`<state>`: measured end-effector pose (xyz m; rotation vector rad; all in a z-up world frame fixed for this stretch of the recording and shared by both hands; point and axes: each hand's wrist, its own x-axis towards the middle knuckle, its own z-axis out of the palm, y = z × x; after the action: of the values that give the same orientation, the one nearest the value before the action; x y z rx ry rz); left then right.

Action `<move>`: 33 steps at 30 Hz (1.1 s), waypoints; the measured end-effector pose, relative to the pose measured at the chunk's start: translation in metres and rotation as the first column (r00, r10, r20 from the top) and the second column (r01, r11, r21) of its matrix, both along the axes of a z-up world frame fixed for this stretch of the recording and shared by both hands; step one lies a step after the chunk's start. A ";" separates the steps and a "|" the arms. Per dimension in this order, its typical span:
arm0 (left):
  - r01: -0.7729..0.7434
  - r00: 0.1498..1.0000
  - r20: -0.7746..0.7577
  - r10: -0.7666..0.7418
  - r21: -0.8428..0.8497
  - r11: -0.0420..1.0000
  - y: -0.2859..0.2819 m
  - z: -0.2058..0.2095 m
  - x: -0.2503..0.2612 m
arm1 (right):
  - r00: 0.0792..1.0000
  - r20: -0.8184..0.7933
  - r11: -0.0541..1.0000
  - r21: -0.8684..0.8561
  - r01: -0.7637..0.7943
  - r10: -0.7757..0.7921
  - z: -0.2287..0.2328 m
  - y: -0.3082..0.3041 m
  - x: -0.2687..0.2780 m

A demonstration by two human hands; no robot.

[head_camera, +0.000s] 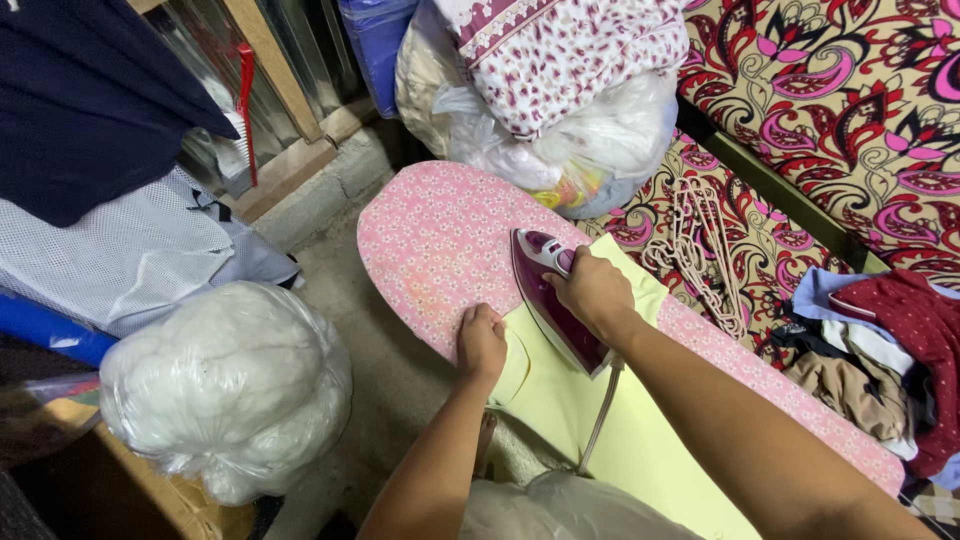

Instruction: The person irons a light yellow t-shirt on a pink floral ironing board. They repeatedly move the iron across the fabric, reposition the shirt, and smooth it with their hands.

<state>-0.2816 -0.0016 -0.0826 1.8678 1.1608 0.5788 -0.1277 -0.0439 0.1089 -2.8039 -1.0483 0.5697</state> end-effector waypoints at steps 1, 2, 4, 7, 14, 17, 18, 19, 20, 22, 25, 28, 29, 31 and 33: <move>0.001 1.000 0.005 -0.001 -0.001 1.000 -0.004 0.000 -0.001 | 1.000 -0.010 1.000 -0.011 0.001 -0.001 -0.001 -0.004 -0.001; 0.001 1.000 0.010 -0.001 -0.001 1.000 -0.008 0.000 -0.003 | 1.000 -0.018 1.000 -0.016 -0.011 0.011 -0.001 -0.010 -0.003; -0.006 1.000 -0.016 0.005 -0.011 1.000 -0.007 0.002 -0.003 | 0.999 -0.025 0.999 -0.012 -0.041 0.041 -0.002 -0.021 -0.007; -0.011 1.000 -0.024 0.011 -0.017 1.000 -0.006 0.001 -0.006 | 0.997 -0.022 0.994 -0.079 -0.071 0.069 -0.005 -0.056 -0.018; -0.023 1.000 -0.018 0.022 -0.053 0.998 -0.006 -0.004 -0.005 | 0.992 -0.059 0.981 -0.153 -0.118 0.111 0.000 -0.093 -0.028; -0.009 1.000 -0.001 0.009 -0.010 1.000 -0.004 -0.006 -0.001 | 0.988 -0.075 0.978 -0.150 -0.144 0.134 0.005 -0.076 -0.022; -0.013 1.000 0.002 0.013 -0.013 1.000 -0.007 -0.007 0.001 | 0.986 -0.068 0.975 -0.156 -0.161 0.152 0.004 -0.066 -0.022; -0.018 1.000 0.001 0.018 -0.012 1.000 -0.006 -0.007 0.000 | 0.983 -0.065 0.971 -0.158 -0.178 0.170 0.002 -0.054 -0.023; -0.023 1.000 -0.001 0.023 -0.011 1.000 -0.005 -0.008 -0.001 | 0.981 -0.058 0.972 -0.139 -0.192 0.185 0.001 -0.042 -0.023; -0.015 1.000 0.010 0.015 -0.016 1.000 -0.007 -0.007 0.000 | 0.977 -0.041 0.972 -0.101 -0.214 0.211 -0.001 -0.022 -0.019; -0.007 1.000 0.011 0.007 -0.027 1.000 -0.005 -0.004 -0.001 | 0.980 -0.020 0.975 -0.091 -0.201 0.200 -0.004 -0.002 -0.016; 0.000 1.000 -0.025 -0.001 -0.043 0.999 -0.008 0.000 -0.002 | 0.983 -0.030 0.983 -0.032 -0.182 0.181 -0.006 -0.012 -0.015; -0.006 0.999 -0.044 0.004 -0.044 0.999 -0.006 0.002 -0.003 | 0.984 -0.033 0.984 -0.038 -0.175 0.174 -0.005 -0.019 -0.015; -0.011 0.999 -0.035 0.010 -0.021 1.000 -0.005 0.001 -0.005 | 0.987 -0.045 0.986 -0.055 -0.158 0.156 -0.005 -0.049 -0.019; -0.009 1.000 -0.028 0.009 -0.014 1.000 -0.007 -0.002 -0.003 | 0.989 -0.044 0.983 -0.112 -0.142 0.138 -0.006 -0.084 -0.023</move>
<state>-0.2845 -0.0084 -0.0850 1.8649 1.1895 0.5496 -0.1503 -0.1275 0.1031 -2.8201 -1.2518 0.7151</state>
